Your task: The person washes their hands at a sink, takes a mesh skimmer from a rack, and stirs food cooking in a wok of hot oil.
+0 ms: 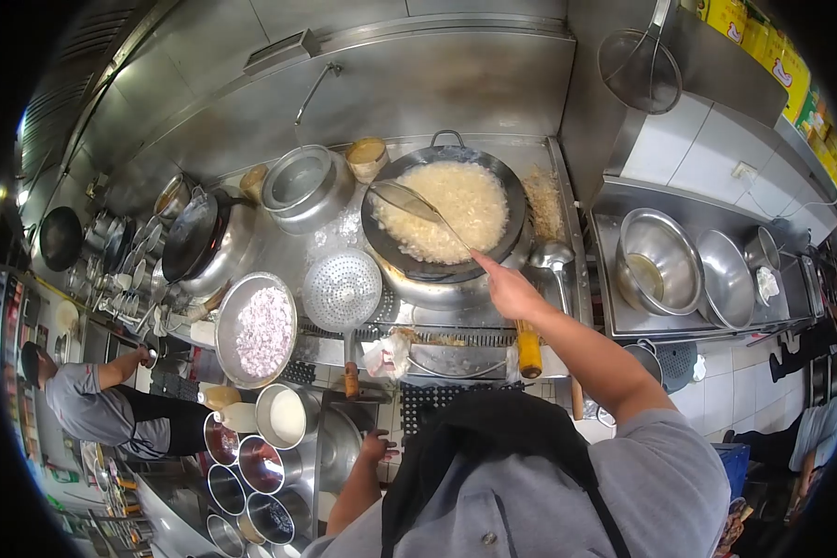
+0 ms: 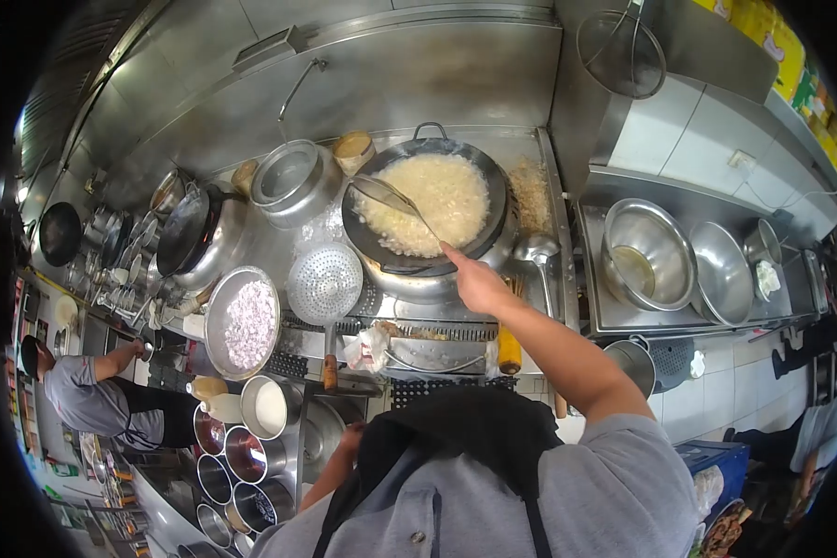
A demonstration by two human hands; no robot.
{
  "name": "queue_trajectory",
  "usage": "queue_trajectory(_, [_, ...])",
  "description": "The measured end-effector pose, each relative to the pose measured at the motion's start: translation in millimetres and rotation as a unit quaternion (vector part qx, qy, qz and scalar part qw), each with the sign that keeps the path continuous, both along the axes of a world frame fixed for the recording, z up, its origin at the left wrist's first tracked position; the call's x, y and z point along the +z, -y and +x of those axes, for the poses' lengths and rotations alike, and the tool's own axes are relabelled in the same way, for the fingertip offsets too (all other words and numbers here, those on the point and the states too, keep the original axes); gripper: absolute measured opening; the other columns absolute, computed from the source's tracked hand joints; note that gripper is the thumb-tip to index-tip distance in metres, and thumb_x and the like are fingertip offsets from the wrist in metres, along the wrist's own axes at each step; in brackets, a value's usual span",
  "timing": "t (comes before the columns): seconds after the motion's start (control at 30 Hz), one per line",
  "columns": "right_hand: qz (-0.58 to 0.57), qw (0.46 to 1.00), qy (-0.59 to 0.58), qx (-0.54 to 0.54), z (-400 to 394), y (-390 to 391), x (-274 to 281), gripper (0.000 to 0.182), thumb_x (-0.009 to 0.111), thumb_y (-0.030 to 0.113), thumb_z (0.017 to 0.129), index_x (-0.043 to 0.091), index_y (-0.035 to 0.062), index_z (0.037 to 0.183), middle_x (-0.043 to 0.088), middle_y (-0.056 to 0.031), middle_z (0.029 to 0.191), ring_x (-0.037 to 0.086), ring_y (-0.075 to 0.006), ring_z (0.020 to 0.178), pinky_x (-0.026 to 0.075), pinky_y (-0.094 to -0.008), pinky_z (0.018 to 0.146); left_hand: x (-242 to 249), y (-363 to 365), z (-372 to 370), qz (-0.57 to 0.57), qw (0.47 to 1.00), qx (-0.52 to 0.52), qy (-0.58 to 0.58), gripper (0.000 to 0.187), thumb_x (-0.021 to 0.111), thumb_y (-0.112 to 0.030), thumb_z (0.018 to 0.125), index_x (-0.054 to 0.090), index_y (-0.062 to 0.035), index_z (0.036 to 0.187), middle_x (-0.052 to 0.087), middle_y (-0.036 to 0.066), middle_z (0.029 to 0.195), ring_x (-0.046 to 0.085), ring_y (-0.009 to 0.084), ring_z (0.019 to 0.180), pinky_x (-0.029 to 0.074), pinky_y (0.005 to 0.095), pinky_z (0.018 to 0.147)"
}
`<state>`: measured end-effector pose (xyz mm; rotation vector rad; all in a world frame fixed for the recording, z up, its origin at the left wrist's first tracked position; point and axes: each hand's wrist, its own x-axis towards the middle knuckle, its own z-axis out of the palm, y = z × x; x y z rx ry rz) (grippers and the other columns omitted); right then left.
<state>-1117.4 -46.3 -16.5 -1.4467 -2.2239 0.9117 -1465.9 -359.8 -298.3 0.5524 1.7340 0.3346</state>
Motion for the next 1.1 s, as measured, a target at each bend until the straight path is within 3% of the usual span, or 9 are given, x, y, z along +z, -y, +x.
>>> queue_trajectory(0.1, [-0.024, 1.000, -0.012, 0.016, 10.2, 27.1, 38.5, 0.062, 0.039, 0.002, 0.089, 0.027, 0.0182, 0.148, 0.061, -0.0299, 0.100, 0.059, -0.0442, 0.091, 0.046, -0.0477, 0.083, 3.2, 22.5, -9.5, -0.046, 0.998, 0.028, -0.016, 0.052, 0.040, 0.001, 0.084, 0.039, -0.0111, 0.135, 0.066, 0.017, 0.105, 0.071, 0.0285, 0.075, 0.053, 0.0361, 0.055])
queue_trajectory(0.23, [0.036, 0.995, -0.073, 0.053, 22.0, 50.2, -18.6, 0.061, 0.039, 0.003, 0.090, 0.026, 0.0192, 0.148, 0.060, -0.0300, 0.104, 0.059, -0.0439, 0.093, 0.045, -0.0492, 0.085, -4.8, 52.0, -20.9, -0.109, 0.988, 0.102, 0.026, 0.053, 0.039, 0.000, 0.084, 0.039, -0.0120, 0.136, 0.066, 0.015, 0.106, 0.070, 0.0278, 0.077, 0.053, 0.0392, 0.062])
queue_trajectory(0.3, [-0.006, 0.999, -0.037, 0.014, 22.5, 50.0, -35.2, 0.061, 0.039, 0.004, 0.090, 0.026, 0.0185, 0.148, 0.059, -0.0305, 0.109, 0.059, -0.0443, 0.095, 0.045, -0.0488, 0.086, -48.8, 82.6, -41.0, -0.025, 0.998, 0.037, 0.044, 0.053, 0.040, 0.000, 0.084, 0.040, -0.0120, 0.135, 0.066, 0.015, 0.106, 0.070, 0.0278, 0.076, 0.053, 0.0385, 0.061])
queue_trajectory(0.47, [0.014, 0.999, -0.034, -0.022, 49.2, 63.0, 2.0, 0.062, 0.038, 0.003, 0.089, 0.026, 0.0183, 0.148, 0.057, -0.0309, 0.115, 0.057, -0.0450, 0.101, 0.044, -0.0483, 0.090, 36.4, 49.6, -21.6, -0.046, 0.994, 0.099, -0.015, 0.049, 0.040, 0.002, 0.085, 0.043, -0.0113, 0.132, 0.066, 0.016, 0.104, 0.070, 0.0280, 0.075, 0.053, 0.0380, 0.059])
queue_trajectory(0.7, [-0.049, 0.997, 0.026, -0.055, 62.3, 34.4, -32.0, 0.061, 0.039, 0.002, 0.089, 0.028, 0.0162, 0.147, 0.051, -0.0277, 0.128, 0.052, -0.0427, 0.113, 0.041, -0.0433, 0.099, -6.9, 38.2, -48.4, -0.063, 0.991, 0.118, 0.033, 0.050, 0.042, 0.001, 0.085, 0.041, -0.0116, 0.133, 0.066, 0.015, 0.100, 0.069, 0.0260, 0.075, 0.053, 0.0368, 0.059])
queue_trajectory(0.83, [-0.012, 0.992, -0.075, -0.104, 48.4, 14.6, -14.0, 0.057, 0.040, -0.001, 0.089, 0.034, 0.0118, 0.144, 0.043, -0.0234, 0.139, 0.045, -0.0370, 0.126, 0.035, -0.0361, 0.107, -11.0, 17.7, -62.1, -0.019, 0.987, 0.148, 0.057, 0.051, 0.042, 0.001, 0.085, 0.039, -0.0118, 0.134, 0.066, 0.015, 0.098, 0.068, 0.0248, 0.075, 0.053, 0.0361, 0.058])
queue_trajectory(0.93, [0.110, 0.983, -0.064, -0.129, 58.5, -1.7, 5.3, 0.056, 0.038, 0.000, 0.089, 0.034, 0.0083, 0.144, 0.047, -0.0260, 0.135, 0.047, -0.0380, 0.124, 0.037, -0.0380, 0.105, -4.0, 10.8, -73.5, 0.014, 0.981, 0.181, 0.069, 0.052, 0.043, 0.000, 0.084, 0.038, -0.0119, 0.135, 0.066, 0.014, 0.097, 0.067, 0.0239, 0.075, 0.053, 0.0355, 0.058])
queue_trajectory(1.03, [0.042, 0.975, 0.020, -0.215, 59.9, -31.7, 0.2, 0.056, 0.037, -0.001, 0.087, 0.036, 0.0063, 0.142, 0.050, -0.0291, 0.129, 0.050, -0.0394, 0.120, 0.038, -0.0401, 0.101, -3.9, 19.1, -88.9, 0.052, 0.969, 0.227, 0.086, 0.053, 0.044, 0.000, 0.084, 0.037, -0.0121, 0.135, 0.066, 0.014, 0.095, 0.067, 0.0231, 0.075, 0.052, 0.0350, 0.058])
queue_trajectory(1.1, [0.028, 0.974, -0.017, -0.223, 52.7, -55.6, -48.6, 0.060, 0.039, -0.004, 0.085, 0.034, 0.0082, 0.144, 0.057, -0.0250, 0.118, 0.058, -0.0361, 0.092, 0.047, -0.0410, 0.073, -5.9, 24.8, -98.0, 0.055, 0.966, 0.236, 0.086, 0.053, 0.044, 0.000, 0.084, 0.036, -0.0121, 0.136, 0.066, 0.013, 0.094, 0.067, 0.0225, 0.075, 0.052, 0.0346, 0.058])
